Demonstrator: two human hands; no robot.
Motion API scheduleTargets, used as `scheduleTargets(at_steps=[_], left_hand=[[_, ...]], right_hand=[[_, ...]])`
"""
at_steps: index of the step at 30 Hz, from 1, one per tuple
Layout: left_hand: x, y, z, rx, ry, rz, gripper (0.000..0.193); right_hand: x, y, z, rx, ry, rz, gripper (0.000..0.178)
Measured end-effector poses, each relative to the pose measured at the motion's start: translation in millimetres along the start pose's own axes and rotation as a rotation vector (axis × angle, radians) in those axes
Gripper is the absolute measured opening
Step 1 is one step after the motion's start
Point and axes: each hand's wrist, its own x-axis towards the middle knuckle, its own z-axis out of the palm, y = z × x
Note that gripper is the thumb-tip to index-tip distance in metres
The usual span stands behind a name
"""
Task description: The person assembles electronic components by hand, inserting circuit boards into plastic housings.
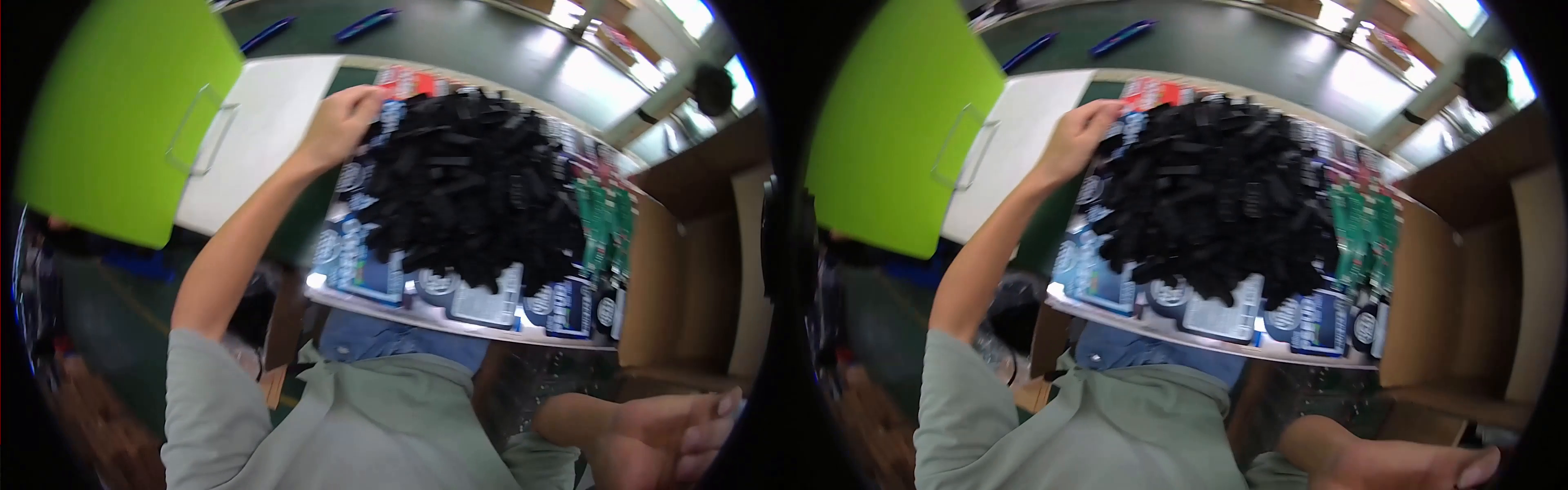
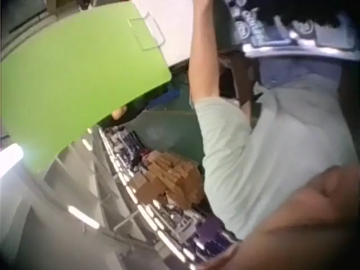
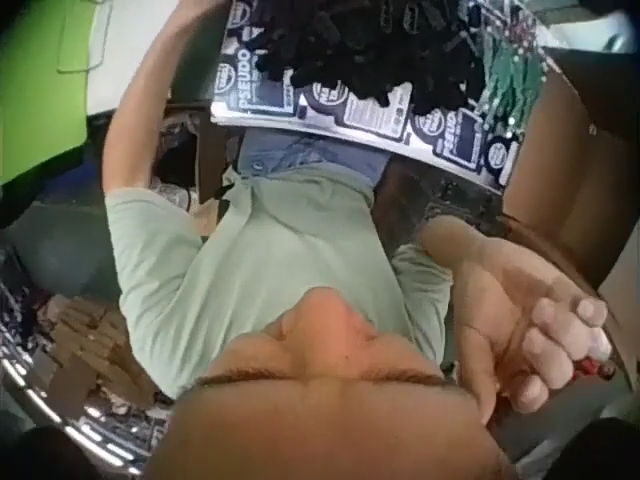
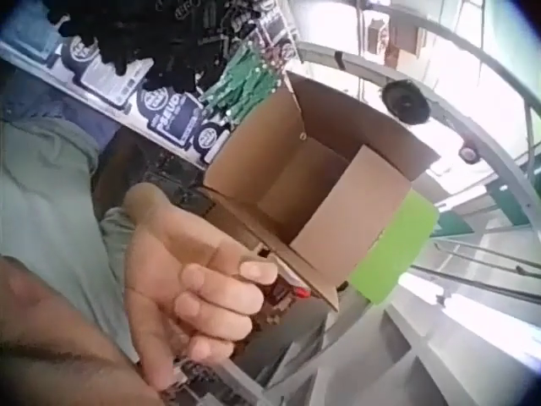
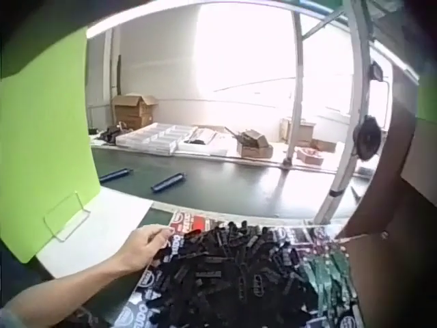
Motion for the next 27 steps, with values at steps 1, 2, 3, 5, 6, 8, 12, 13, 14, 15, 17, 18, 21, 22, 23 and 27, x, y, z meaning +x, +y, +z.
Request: scheduleTargets(at_steps=[1, 2, 3, 5, 6, 8, 12, 13, 14, 15, 17, 18, 21, 22, 23, 27], left_hand=[[4.4, 7.6, -1.7, 0.021, -0.090, -0.109, 0.041], [8.8, 2.8, 1.9, -0.031, 0.003, -0.005, 0.041], [17.2, 7.1, 11.4, -0.050, 0.001, 0.006, 0.042], [25.4, 0.9, 17.5, -0.065, 0.002, -0.012, 0.042], [31.0, 3.5, 24.6, -0.108, -0.013, -0.023, 0.042], [36.4, -4.1, 30.1, -0.124, -0.006, -0.016, 0.042], [37.7, 2.2, 34.1, -0.290, -0.009, -0.135, 0.041], [40.1, -12.3, 35.9, -0.344, 0.018, -0.157, 0.042], [40.8, -9.7, 37.5, -0.400, 0.009, -0.231, 0.043], [42.6, -3.2, 38.4, -0.402, -0.020, -0.298, 0.042], [45.2, -38.3, 31.2, -0.600, 0.007, -0.273, 0.043], [48.8, -44.4, 23.8, -0.682, -0.030, -0.315, 0.045], [55.1, -45.1, 11.4, -0.865, -0.070, -0.351, 0.057], [52.5, -31.1, 16.0, -0.894, -0.095, -0.353, 0.059], [50.4, -19.1, 25.6, -0.894, -0.114, -0.362, 0.060], [48.6, -4.6, 34.6, -0.887, -0.162, -0.372, 0.062]], right_hand=[[-2.3, -3.2, -21.6, -0.058, -0.136, 0.059, 0.048], [-10.8, -8.8, -45.1, -0.209, -0.039, 0.117, 0.045], [-16.9, 0.5, -51.9, -0.262, 0.002, 0.071, 0.035], [-36.8, 21.3, -45.1, -0.550, -0.162, 0.195, 0.032], [-52.7, 25.1, -46.8, -0.522, -0.098, 0.426, 0.030], [-76.5, 44.5, -55.8, -0.810, -0.299, 0.702, 0.035], [-125.1, 68.7, -95.0, -0.902, -0.456, 0.954, 0.045], [-132.0, 71.7, -94.1, -0.898, -0.464, 0.985, 0.047], [-138.6, 74.2, -96.0, -0.872, -0.462, 0.971, 0.049], [-143.8, 77.1, -98.9, -0.873, -0.476, 0.962, 0.050], [-160.1, 89.6, -89.9, -0.855, -0.466, 0.946, 0.051], [-162.7, 91.2, -82.4, -0.840, -0.412, 0.927, 0.048], [-154.6, 75.3, -56.8, -0.825, -0.270, 0.851, 0.040], [-152.7, 61.5, -54.7, -0.790, -0.206, 0.803, 0.037], [-157.1, 43.2, -57.4, -0.801, -0.210, 0.741, 0.035], [-185.2, -39.8, -67.5, -0.796, -0.194, 0.726, 0.029]])
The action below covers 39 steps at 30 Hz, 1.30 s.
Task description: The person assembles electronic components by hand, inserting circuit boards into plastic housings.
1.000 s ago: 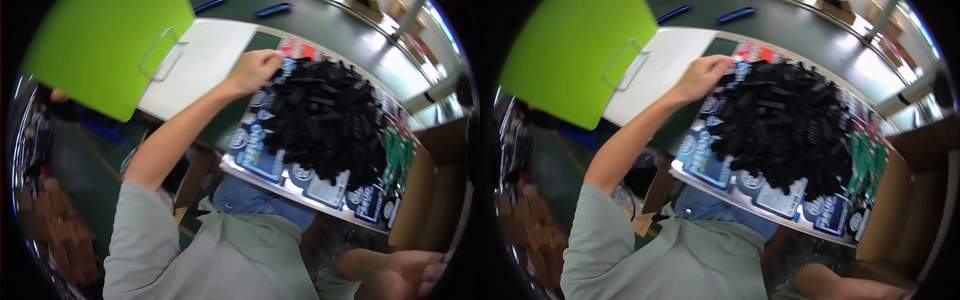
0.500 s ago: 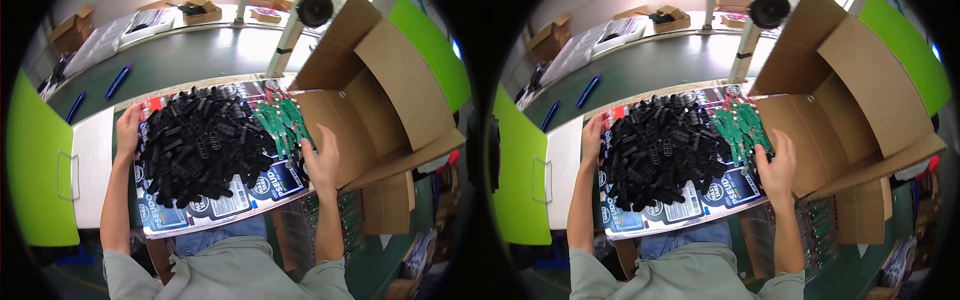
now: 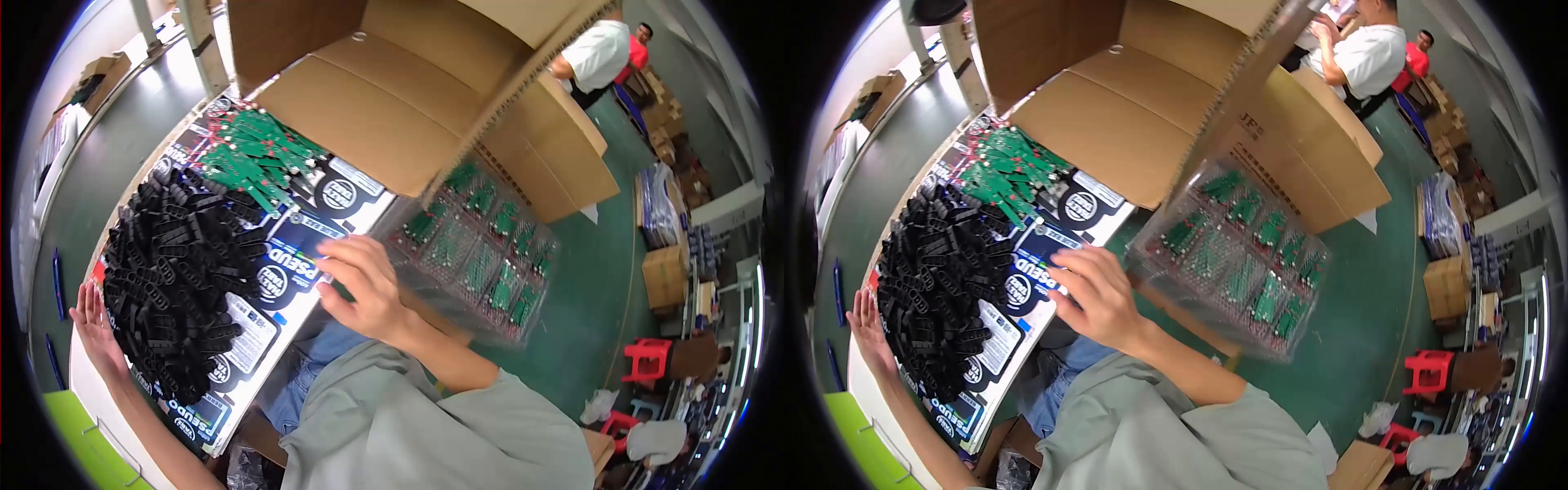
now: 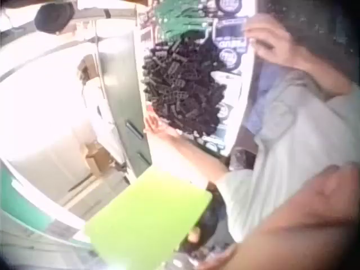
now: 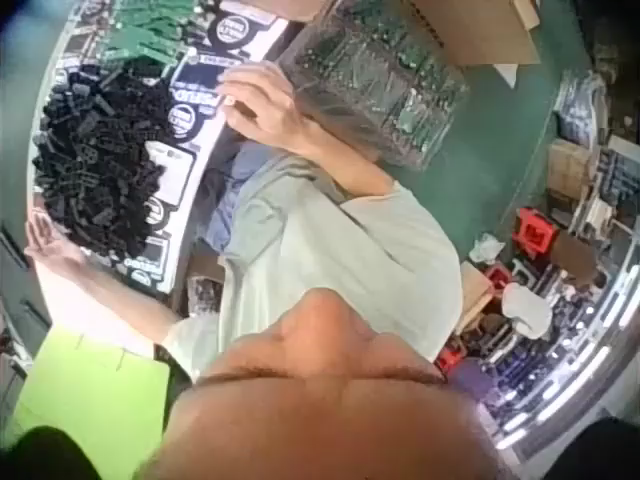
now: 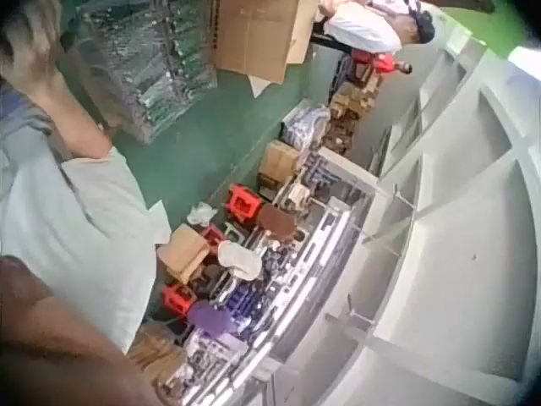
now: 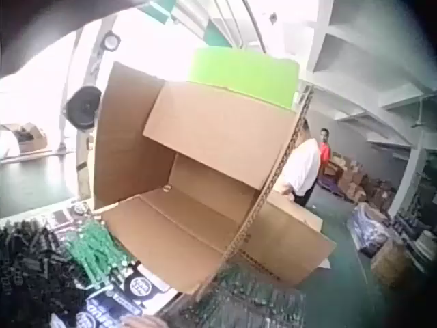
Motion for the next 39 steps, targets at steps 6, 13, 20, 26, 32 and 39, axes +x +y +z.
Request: scheduleTargets(at_steps=[6, 13, 20, 26, 32, 39], left_hand=[[-8.5, 5.9, 6.2, 0.018, 0.055, -0.003, 0.061], [-7.6, 2.7, -3.9, 0.063, 0.033, -0.019, 0.059], [-5.5, -2.4, -17.7, 0.123, -0.002, 0.014, 0.057], [-8.9, -7.0, -10.5, 0.203, 0.007, 0.036, 0.056], [2.9, -21.5, -35.9, 0.180, 0.049, 0.008, 0.056], [-5.9, -23.5, -28.9, 0.229, 0.035, 0.050, 0.054]], right_hand=[[-121.0, 27.4, -86.3, -0.370, 0.117, 0.514, 0.019], [-178.3, 106.1, -138.2, -0.531, -0.155, 0.803, 0.031], [-131.9, 227.1, -118.2, -0.753, -0.541, 0.502, 0.044], [-104.8, 261.4, -96.6, -0.903, -0.981, 0.147, 0.050], [-133.9, 308.3, -73.9, -0.902, -1.019, -0.047, 0.034], [-90.5, 262.2, -80.2, -0.894, -1.211, 0.075, 0.055]])
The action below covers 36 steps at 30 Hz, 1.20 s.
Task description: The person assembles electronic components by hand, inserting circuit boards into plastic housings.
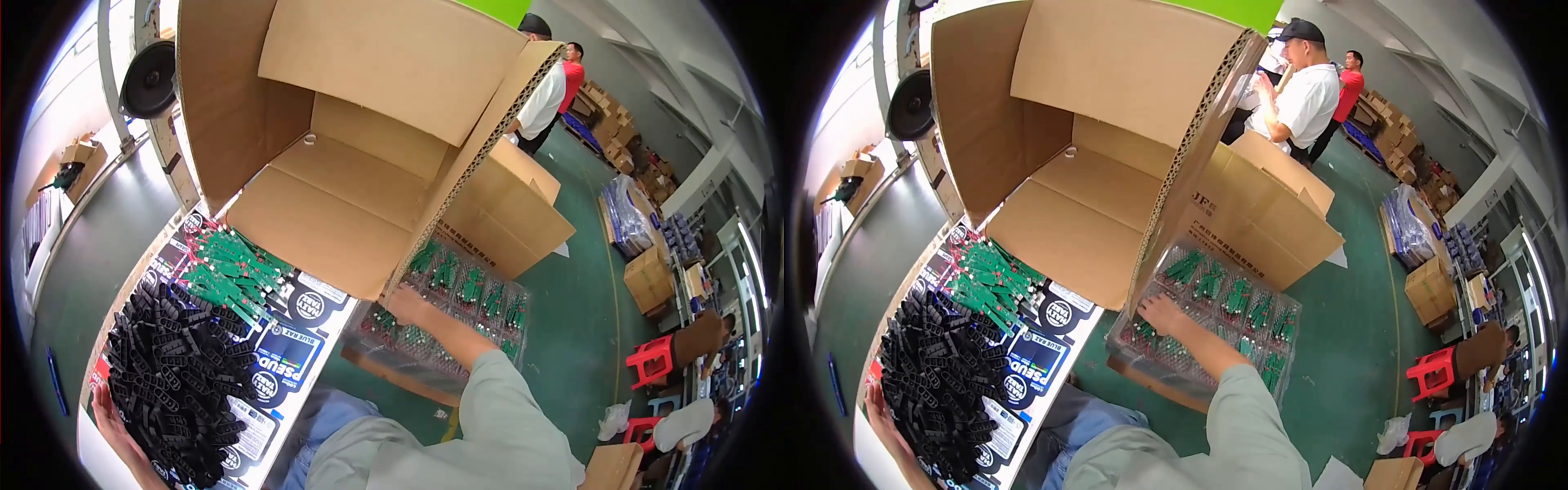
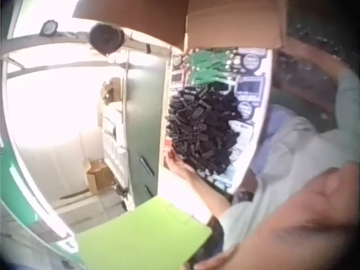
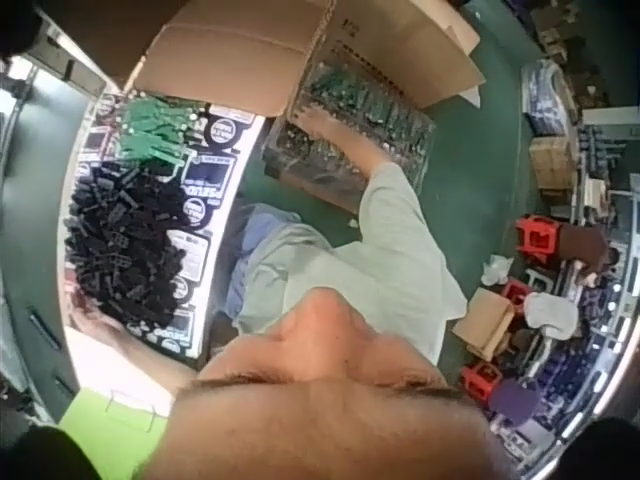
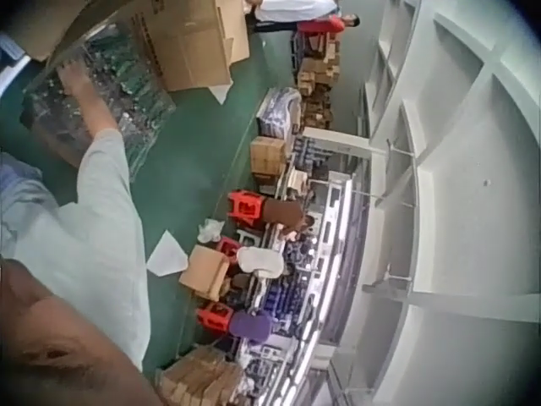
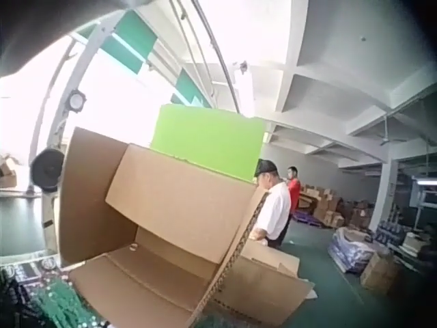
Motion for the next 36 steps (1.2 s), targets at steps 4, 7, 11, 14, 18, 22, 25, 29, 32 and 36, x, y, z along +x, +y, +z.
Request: scheduleTargets(at_steps=[4, 7, 11, 14, 18, 22, 25, 29, 32, 36], left_hand=[[-5.3, 8.8, 18.6, -0.024, 0.029, -0.011, 0.053], [-2.7, 6.8, 15.2, -0.027, 0.023, -0.020, 0.051], [0.3, 0.1, 3.7, -0.019, 0.016, -0.018, 0.054], [0.8, -0.7, -3.8, -0.021, 0.074, -0.010, 0.050], [-2.2, -4.8, 9.9, -0.032, 0.029, 0.092, 0.041], [-15.3, 22.4, 38.6, 0.014, 0.084, 0.044, 0.044], [-24.2, 35.0, 42.4, 0.081, 0.085, 0.039, 0.045], [-24.6, 35.0, 39.9, 0.073, 0.102, 0.036, 0.044], [-22.5, 35.0, 45.4, 0.092, 0.084, 0.057, 0.044], [-19.8, 33.9, 46.5, 0.134, 0.067, 0.068, 0.044]], right_hand=[[-0.4, 3.4, 7.3, 0.003, -0.052, -0.007, 0.056], [1.5, 5.7, 13.6, 0.020, -0.116, 0.013, 0.055], [-1.0, 0.2, 6.7, 0.056, -0.132, 0.016, 0.046], [4.1, -5.2, 10.4, 0.086, -0.070, 0.013, 0.036], [-14.6, 6.6, 17.0, 0.030, 0.037, -0.037, 0.034], [-31.5, 5.8, 4.9, -0.064, 0.185, -0.075, 0.034], [-41.3, 0.1, -23.7, -0.055, 0.211, -0.085, 0.031], [-69.6, -13.1, -70.5, 0.008, 0.289, -0.046, 0.029], [-95.4, -39.0, -123.1, 0.128, 0.284, -0.119, 0.029], [-102.8, -89.7, -220.9, 0.400, 0.363, -0.305, 0.028]])
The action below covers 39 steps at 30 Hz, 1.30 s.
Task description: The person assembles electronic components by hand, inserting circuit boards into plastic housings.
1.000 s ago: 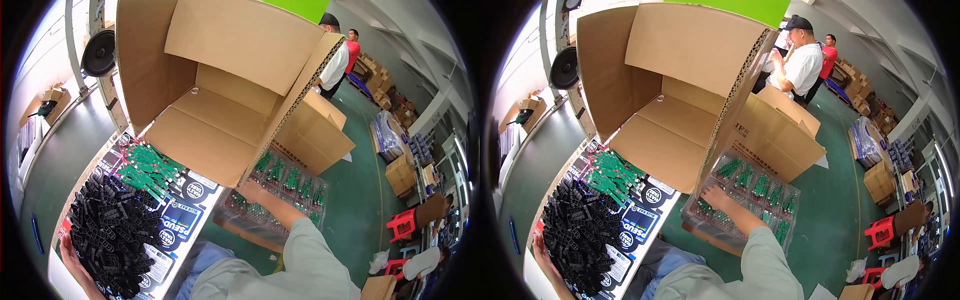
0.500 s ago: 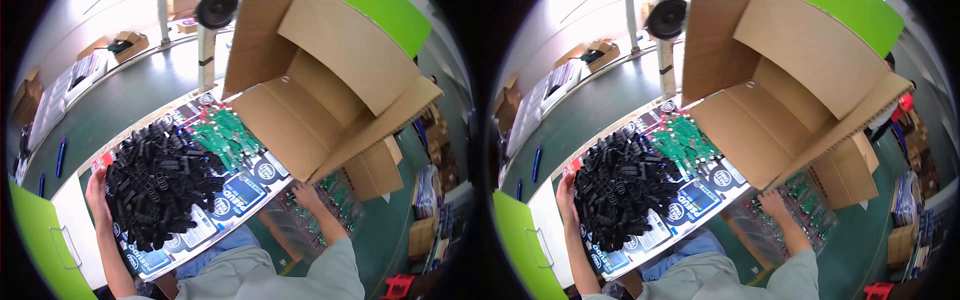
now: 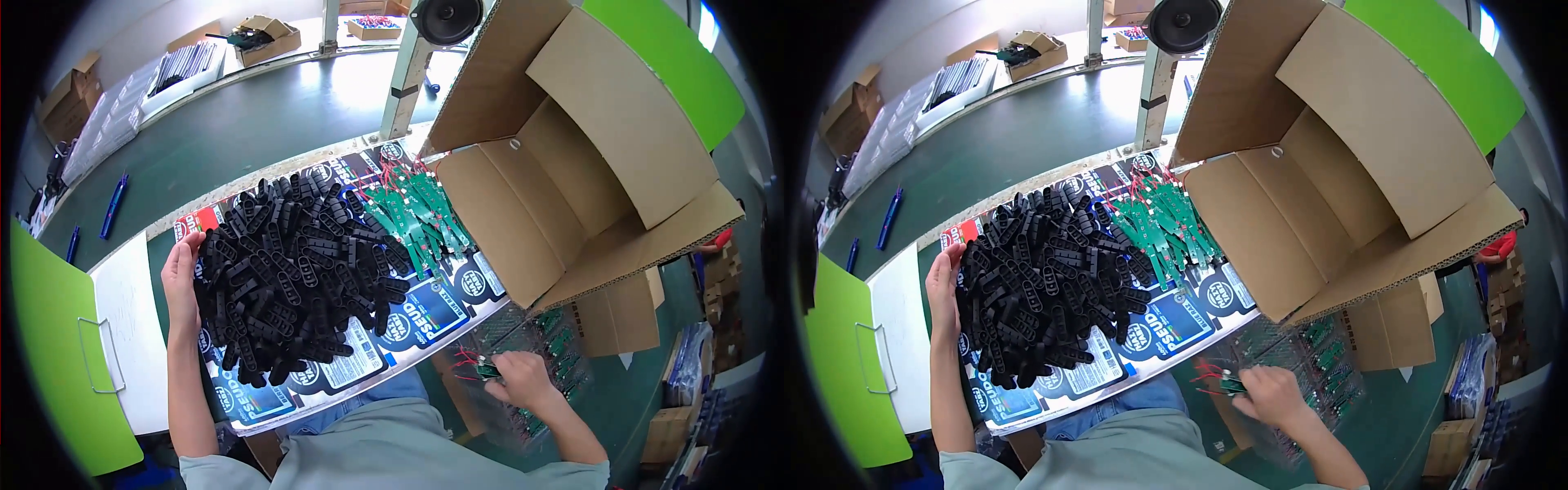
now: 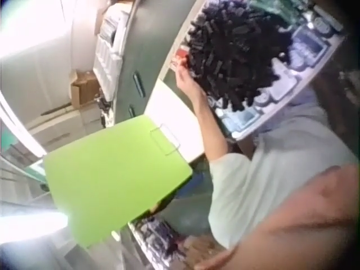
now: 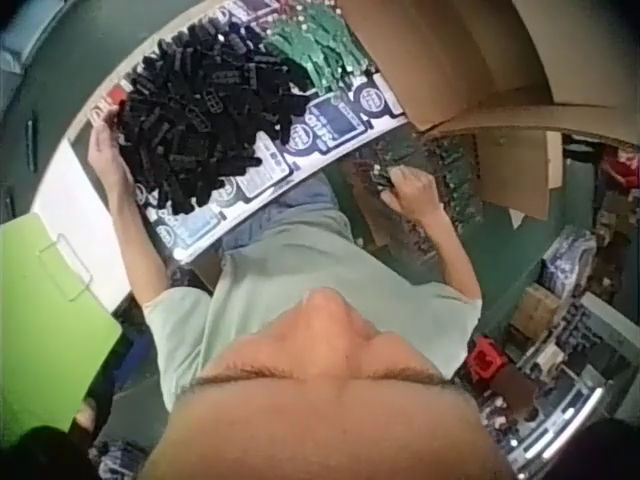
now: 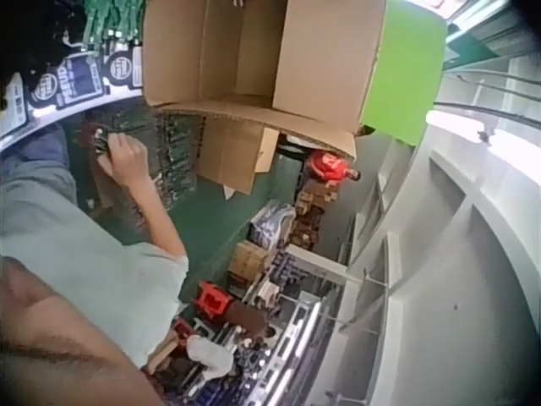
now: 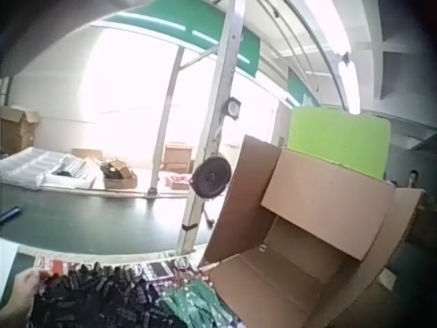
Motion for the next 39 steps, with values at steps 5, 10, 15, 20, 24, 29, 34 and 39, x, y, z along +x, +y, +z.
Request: scheduleTargets(at_steps=[5, 10, 15, 20, 24, 29, 34, 39], left_hand=[[-1.9, -4.1, -5.3, -0.002, 0.008, 0.001, 0.043], [-2.6, -4.0, -4.0, 0.003, 0.028, -0.007, 0.041], [-5.8, 2.0, -2.7, 0.022, 0.027, 0.009, 0.039], [-7.8, 3.5, -5.5, 0.029, 0.019, 0.000, 0.039], [1.1, -17.0, -1.2, -0.051, -0.033, -0.003, 0.038], [15.4, -36.8, -44.5, -0.156, -0.034, -0.051, 0.041], [26.5, -42.0, -35.9, -0.023, -0.083, -0.033, 0.048], [19.5, -30.8, -22.1, 0.010, -0.051, -0.042, 0.047]], right_hand=[[101.6, -26.0, -37.6, 0.164, 0.269, 0.002, 0.023], [215.8, -18.3, -41.1, 0.019, 0.273, 0.259, 0.022], [271.4, -8.3, -20.1, -0.107, 0.082, 0.361, 0.033], [272.3, -16.1, -7.9, -0.213, 0.206, 0.307, 0.035], [249.4, -15.3, -1.6, -0.277, 0.326, 0.318, 0.040], [181.2, -48.9, 10.5, -0.108, 0.743, -0.079, 0.028], [22.4, -45.1, 75.4, 0.063, 0.697, 0.042, 0.015], [-173.6, 41.3, 137.8, -0.160, 0.379, 0.771, 0.019]])
